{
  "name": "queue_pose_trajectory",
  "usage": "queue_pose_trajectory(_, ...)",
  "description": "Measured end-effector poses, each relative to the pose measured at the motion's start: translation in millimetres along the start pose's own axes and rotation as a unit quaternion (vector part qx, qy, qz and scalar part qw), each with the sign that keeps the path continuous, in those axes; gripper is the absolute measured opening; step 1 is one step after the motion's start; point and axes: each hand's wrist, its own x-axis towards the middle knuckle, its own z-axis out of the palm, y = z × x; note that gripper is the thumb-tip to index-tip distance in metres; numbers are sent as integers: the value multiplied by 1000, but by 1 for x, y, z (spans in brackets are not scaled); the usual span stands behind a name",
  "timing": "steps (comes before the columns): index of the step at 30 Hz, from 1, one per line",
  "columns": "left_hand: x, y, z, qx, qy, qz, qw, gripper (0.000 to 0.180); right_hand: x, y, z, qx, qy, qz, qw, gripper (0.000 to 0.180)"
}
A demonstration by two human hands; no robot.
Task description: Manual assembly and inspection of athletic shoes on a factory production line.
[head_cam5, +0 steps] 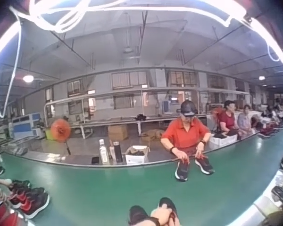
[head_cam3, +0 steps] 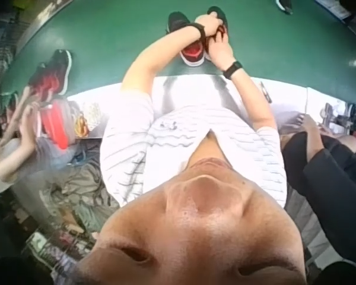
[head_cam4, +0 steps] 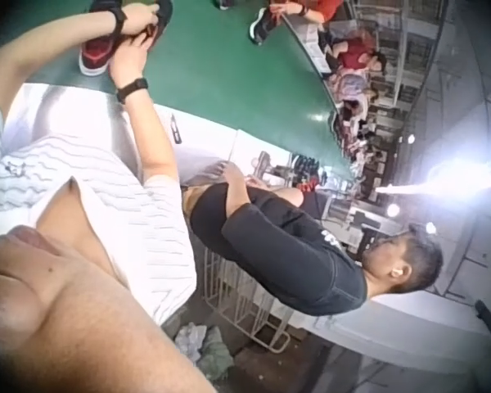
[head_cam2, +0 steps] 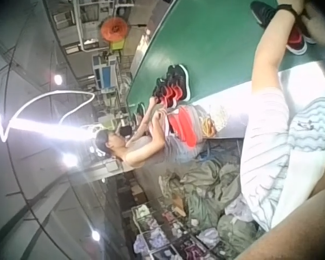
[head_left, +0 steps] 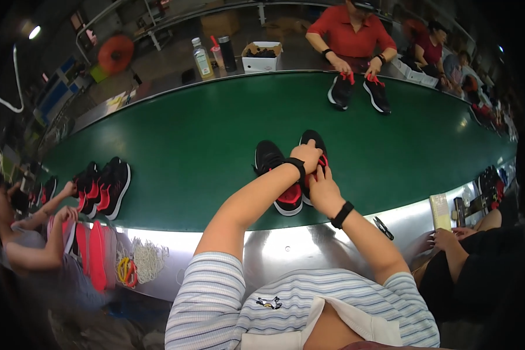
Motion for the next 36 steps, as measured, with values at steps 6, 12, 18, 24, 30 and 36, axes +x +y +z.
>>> queue_pose_trajectory(6,-71,4,-18,-352,65,70,931,22,11,5,-48,79,-146,30,986,30)
queue_pose_trajectory(12,-160,-75,4,-274,145,-206,928,39,65,-49,-28,163,74,-144,973,70)
queue_pose_trajectory(18,-169,-67,-29,-385,-120,-250,880,43,72,-54,-1,-48,-56,-229,971,17)
queue_pose_trajectory(24,-121,-110,-18,-277,118,-202,932,23,32,-33,-19,127,-45,-213,968,28)
queue_pose_trajectory(30,-51,-74,-9,-77,74,-75,991,11,10,-32,-15,81,-17,-175,981,25)
queue_pose_trajectory(36,-47,-50,-18,-7,-66,-102,993,27,11,-29,-38,230,172,2,958,11)
